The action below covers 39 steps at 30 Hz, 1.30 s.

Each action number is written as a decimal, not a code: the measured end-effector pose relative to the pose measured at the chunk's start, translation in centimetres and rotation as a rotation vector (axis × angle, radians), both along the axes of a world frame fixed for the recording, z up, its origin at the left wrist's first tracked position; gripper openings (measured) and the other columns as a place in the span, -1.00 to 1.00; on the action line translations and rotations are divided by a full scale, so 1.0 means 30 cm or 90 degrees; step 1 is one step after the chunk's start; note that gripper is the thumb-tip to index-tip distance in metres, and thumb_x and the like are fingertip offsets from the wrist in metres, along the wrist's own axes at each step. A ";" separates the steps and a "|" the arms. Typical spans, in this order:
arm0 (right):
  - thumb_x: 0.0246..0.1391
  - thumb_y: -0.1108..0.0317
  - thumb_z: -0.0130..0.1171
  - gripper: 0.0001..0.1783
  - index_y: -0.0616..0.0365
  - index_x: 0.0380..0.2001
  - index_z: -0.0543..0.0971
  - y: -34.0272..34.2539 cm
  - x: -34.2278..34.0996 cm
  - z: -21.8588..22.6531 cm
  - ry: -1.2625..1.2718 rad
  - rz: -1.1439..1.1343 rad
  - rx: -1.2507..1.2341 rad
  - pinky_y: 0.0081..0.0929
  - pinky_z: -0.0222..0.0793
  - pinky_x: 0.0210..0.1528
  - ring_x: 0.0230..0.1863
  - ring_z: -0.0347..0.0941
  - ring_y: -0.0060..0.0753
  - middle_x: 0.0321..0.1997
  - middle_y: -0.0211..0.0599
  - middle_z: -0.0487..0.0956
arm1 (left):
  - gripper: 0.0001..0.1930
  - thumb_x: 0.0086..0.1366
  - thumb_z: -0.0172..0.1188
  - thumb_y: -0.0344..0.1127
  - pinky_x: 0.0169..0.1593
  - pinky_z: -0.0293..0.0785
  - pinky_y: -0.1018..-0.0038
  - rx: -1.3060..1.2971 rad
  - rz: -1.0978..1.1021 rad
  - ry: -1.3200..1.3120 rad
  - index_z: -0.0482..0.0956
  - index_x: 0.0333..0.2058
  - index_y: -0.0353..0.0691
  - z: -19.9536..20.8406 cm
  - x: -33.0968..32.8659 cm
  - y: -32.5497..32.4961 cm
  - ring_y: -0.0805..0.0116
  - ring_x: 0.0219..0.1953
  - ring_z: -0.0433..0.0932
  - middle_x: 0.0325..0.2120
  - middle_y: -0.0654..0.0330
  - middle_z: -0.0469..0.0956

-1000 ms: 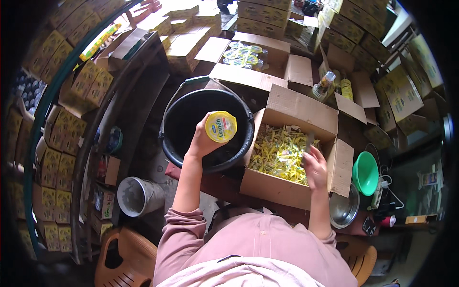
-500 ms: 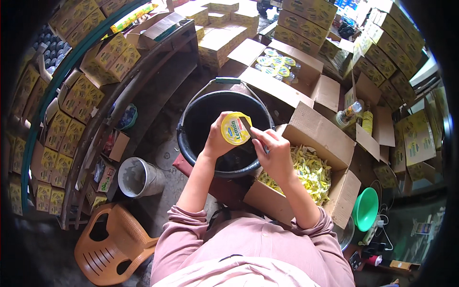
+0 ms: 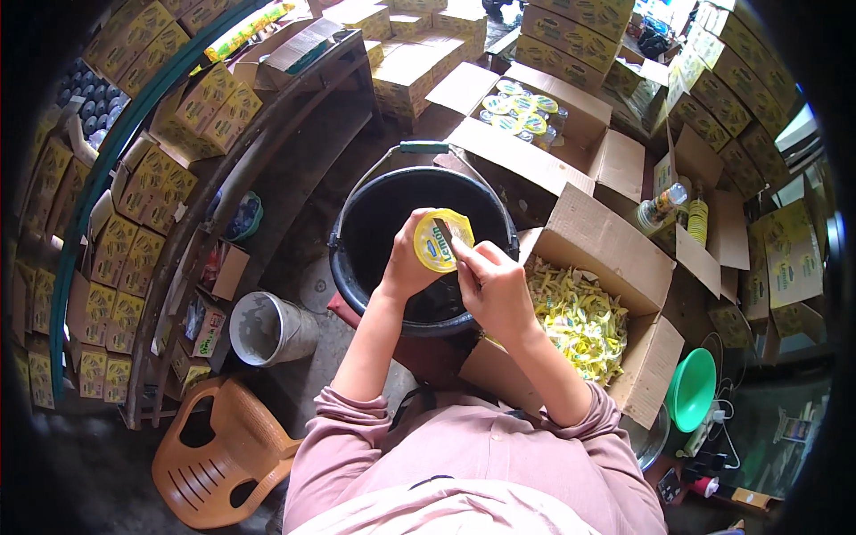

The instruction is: The person separates a plastic cup from a stack, fills it with small yellow packets by hand, and places the cup into a black bucket.

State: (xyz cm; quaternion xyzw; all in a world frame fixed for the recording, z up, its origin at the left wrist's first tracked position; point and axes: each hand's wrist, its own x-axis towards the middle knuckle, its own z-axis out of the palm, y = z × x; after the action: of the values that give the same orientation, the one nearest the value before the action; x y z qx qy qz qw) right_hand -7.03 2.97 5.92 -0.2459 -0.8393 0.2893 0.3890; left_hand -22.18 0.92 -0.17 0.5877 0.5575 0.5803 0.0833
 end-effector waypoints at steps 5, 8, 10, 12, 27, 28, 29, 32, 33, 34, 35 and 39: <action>-0.16 0.53 0.03 -0.69 0.29 -0.23 0.46 -0.001 0.007 0.006 -0.121 0.029 0.010 -0.30 0.40 -0.34 -0.42 0.45 -0.09 -0.38 -0.09 0.43 | -0.43 -0.28 0.40 -0.40 -0.27 0.47 0.44 -0.009 -0.002 -0.008 0.30 -0.23 -0.22 -0.008 -0.003 -0.002 0.21 -0.33 0.52 -0.39 0.11 0.47; -0.17 0.55 0.01 -0.68 0.31 -0.22 0.46 -0.026 0.022 0.004 -0.161 0.028 0.017 -0.29 0.39 -0.32 -0.40 0.44 -0.09 -0.39 -0.08 0.43 | -0.41 -0.28 0.41 -0.40 -0.25 0.47 0.45 0.006 0.002 -0.001 0.30 -0.22 -0.23 0.004 -0.001 -0.001 0.21 -0.32 0.52 -0.38 0.12 0.47; -0.17 0.55 0.01 -0.68 0.31 -0.23 0.46 -0.041 0.042 0.009 -0.178 0.035 0.002 -0.29 0.39 -0.32 -0.41 0.44 -0.09 -0.40 -0.09 0.42 | -0.40 -0.29 0.41 -0.39 -0.24 0.47 0.45 -0.002 0.003 0.014 0.30 -0.21 -0.23 0.008 -0.001 -0.006 0.21 -0.31 0.52 -0.38 0.12 0.47; -0.17 0.55 0.00 -0.68 0.32 -0.23 0.46 -0.054 0.066 0.018 -0.197 0.042 -0.014 -0.30 0.39 -0.33 -0.42 0.43 -0.09 -0.41 -0.09 0.41 | -0.39 -0.30 0.41 -0.39 -0.23 0.47 0.46 -0.002 0.009 0.016 0.30 -0.21 -0.23 0.007 -0.002 -0.007 0.21 -0.31 0.51 -0.38 0.11 0.47; -0.24 0.53 0.06 -0.57 -0.08 -0.19 0.52 0.147 0.128 0.079 -0.269 0.145 0.322 -0.47 0.30 -0.23 -0.40 0.39 -0.40 -0.45 -0.40 0.42 | -0.42 -0.33 0.42 -0.46 -0.15 0.44 0.51 -0.149 -0.181 -0.047 0.38 -0.23 -0.26 0.048 0.003 -0.031 0.39 -0.26 0.53 -0.33 0.15 0.53; -0.24 0.53 0.06 -0.57 -0.08 -0.19 0.52 0.149 0.122 0.076 -0.269 0.145 0.321 -0.47 0.30 -0.23 -0.40 0.39 -0.40 -0.45 -0.40 0.42 | -0.42 -0.33 0.42 -0.46 -0.15 0.44 0.51 -0.148 -0.183 -0.050 0.38 -0.22 -0.26 0.046 0.003 -0.029 0.38 -0.26 0.53 -0.33 0.15 0.53; -0.25 0.53 0.06 -0.56 -0.08 -0.19 0.52 0.151 0.116 0.070 -0.266 0.157 0.329 -0.46 0.31 -0.22 -0.39 0.39 -0.40 -0.44 -0.40 0.42 | -0.42 -0.33 0.41 -0.46 -0.15 0.44 0.51 -0.148 -0.186 -0.053 0.38 -0.22 -0.26 0.045 0.003 -0.026 0.38 -0.26 0.53 -0.33 0.15 0.53; -0.26 0.53 0.06 -0.55 -0.07 -0.18 0.51 0.148 0.099 0.056 -0.273 0.173 0.345 -0.45 0.31 -0.19 -0.36 0.39 -0.39 -0.41 -0.38 0.42 | -0.41 -0.34 0.42 -0.46 -0.16 0.45 0.50 -0.156 -0.178 -0.057 0.38 -0.22 -0.26 0.044 0.001 -0.029 0.36 -0.26 0.53 -0.33 0.14 0.53; -0.26 0.53 0.06 -0.55 -0.06 -0.18 0.51 0.147 0.095 0.053 -0.284 0.174 0.355 -0.44 0.32 -0.17 -0.34 0.39 -0.38 -0.40 -0.38 0.42 | -0.41 -0.34 0.42 -0.46 -0.16 0.45 0.50 -0.158 -0.177 -0.057 0.38 -0.22 -0.26 0.047 0.000 -0.031 0.36 -0.26 0.53 -0.33 0.14 0.53; -0.26 0.53 0.06 -0.55 -0.06 -0.18 0.51 0.145 0.097 0.052 -0.284 0.173 0.354 -0.44 0.32 -0.17 -0.34 0.39 -0.38 -0.40 -0.38 0.42 | -0.41 -0.34 0.41 -0.46 -0.16 0.45 0.49 -0.154 -0.177 -0.063 0.38 -0.22 -0.26 0.051 0.003 -0.034 0.36 -0.27 0.53 -0.33 0.14 0.53; -0.26 0.53 0.06 -0.55 -0.05 -0.18 0.51 0.142 0.099 0.051 -0.282 0.175 0.350 -0.44 0.32 -0.17 -0.33 0.39 -0.38 -0.39 -0.37 0.42 | -0.41 -0.34 0.41 -0.46 -0.16 0.45 0.49 -0.151 -0.178 -0.069 0.37 -0.22 -0.26 0.052 0.004 -0.036 0.35 -0.27 0.53 -0.33 0.14 0.53; -0.25 0.53 0.06 -0.56 -0.04 -0.18 0.51 0.141 0.103 0.056 -0.271 0.179 0.345 -0.43 0.32 -0.17 -0.33 0.39 -0.38 -0.40 -0.36 0.41 | -0.41 -0.34 0.41 -0.46 -0.16 0.45 0.49 -0.148 -0.185 -0.049 0.37 -0.22 -0.26 0.045 0.000 -0.029 0.36 -0.27 0.53 -0.33 0.13 0.53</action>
State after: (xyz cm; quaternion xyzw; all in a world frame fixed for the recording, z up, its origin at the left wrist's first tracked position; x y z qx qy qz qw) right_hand -3.95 7.20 7.61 -0.0711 -0.9732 0.0494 0.2130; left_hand -22.17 0.05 1.19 0.6255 0.5267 0.5161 0.2550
